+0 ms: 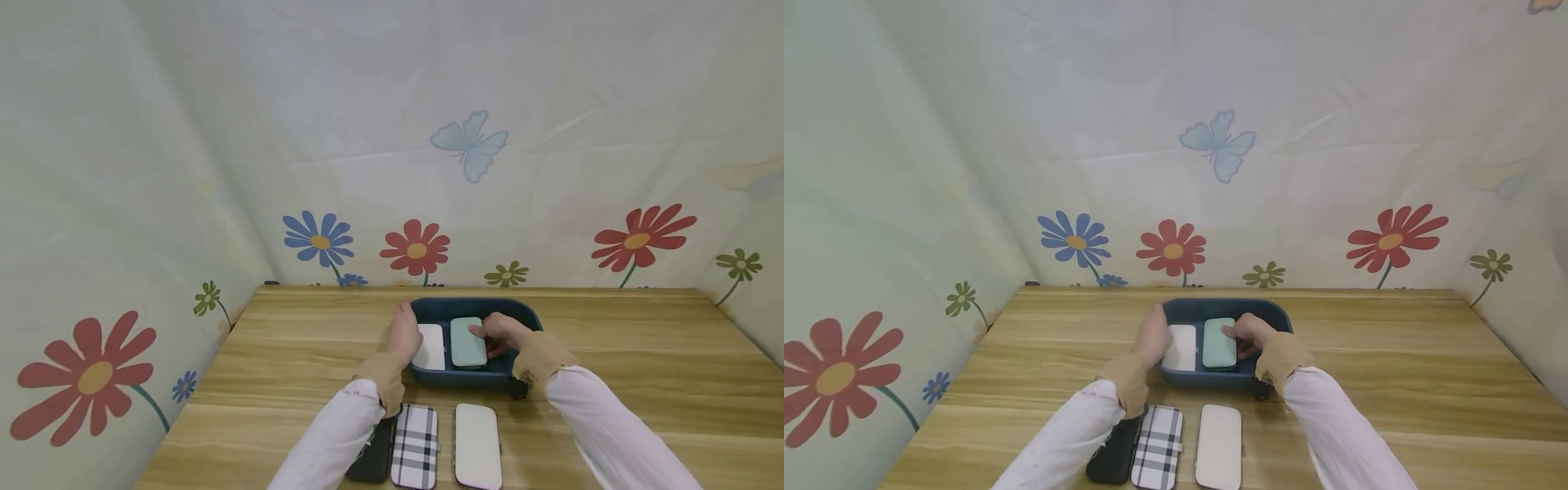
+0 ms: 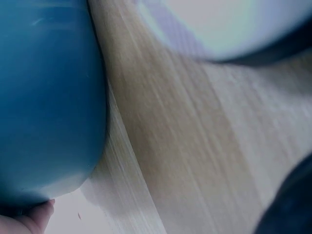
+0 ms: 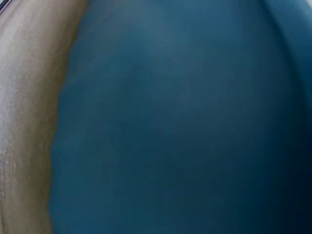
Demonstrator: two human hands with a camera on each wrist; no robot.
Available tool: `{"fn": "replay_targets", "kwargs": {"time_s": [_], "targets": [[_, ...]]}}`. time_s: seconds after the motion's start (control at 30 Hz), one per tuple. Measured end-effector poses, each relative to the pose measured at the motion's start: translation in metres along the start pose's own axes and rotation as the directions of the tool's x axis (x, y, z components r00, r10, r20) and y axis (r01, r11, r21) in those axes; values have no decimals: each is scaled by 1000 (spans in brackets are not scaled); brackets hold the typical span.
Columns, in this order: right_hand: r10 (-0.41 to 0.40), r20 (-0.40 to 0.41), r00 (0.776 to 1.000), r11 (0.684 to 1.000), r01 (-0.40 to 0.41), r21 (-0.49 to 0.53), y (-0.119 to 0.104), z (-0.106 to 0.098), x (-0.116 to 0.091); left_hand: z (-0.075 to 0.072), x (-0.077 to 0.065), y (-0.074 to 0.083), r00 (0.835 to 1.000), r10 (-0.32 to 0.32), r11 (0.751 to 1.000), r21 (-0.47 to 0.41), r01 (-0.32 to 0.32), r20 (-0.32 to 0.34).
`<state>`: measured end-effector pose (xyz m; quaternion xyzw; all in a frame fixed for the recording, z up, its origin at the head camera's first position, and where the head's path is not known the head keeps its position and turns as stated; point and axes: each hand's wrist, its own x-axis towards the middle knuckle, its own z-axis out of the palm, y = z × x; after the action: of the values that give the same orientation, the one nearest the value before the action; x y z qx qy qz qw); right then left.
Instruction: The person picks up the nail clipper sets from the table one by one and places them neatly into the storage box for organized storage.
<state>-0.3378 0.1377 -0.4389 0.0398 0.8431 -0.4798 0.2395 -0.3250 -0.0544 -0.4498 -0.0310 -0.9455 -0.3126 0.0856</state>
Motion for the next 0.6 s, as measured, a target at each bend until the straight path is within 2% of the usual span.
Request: {"fn": "replay_targets", "kwargs": {"time_s": [0.2, 0.6], "targets": [[16, -1, 1000, 999, -16, -47, -4, 3, -6, -1, -2, 0, 999, 27, 999, 25, -27, -18], [-3, -65, 998, 983, -9, -183, -9, 7, -2, -1, -1, 1, 1000, -4, 1000, 30, 4, -12]]}}
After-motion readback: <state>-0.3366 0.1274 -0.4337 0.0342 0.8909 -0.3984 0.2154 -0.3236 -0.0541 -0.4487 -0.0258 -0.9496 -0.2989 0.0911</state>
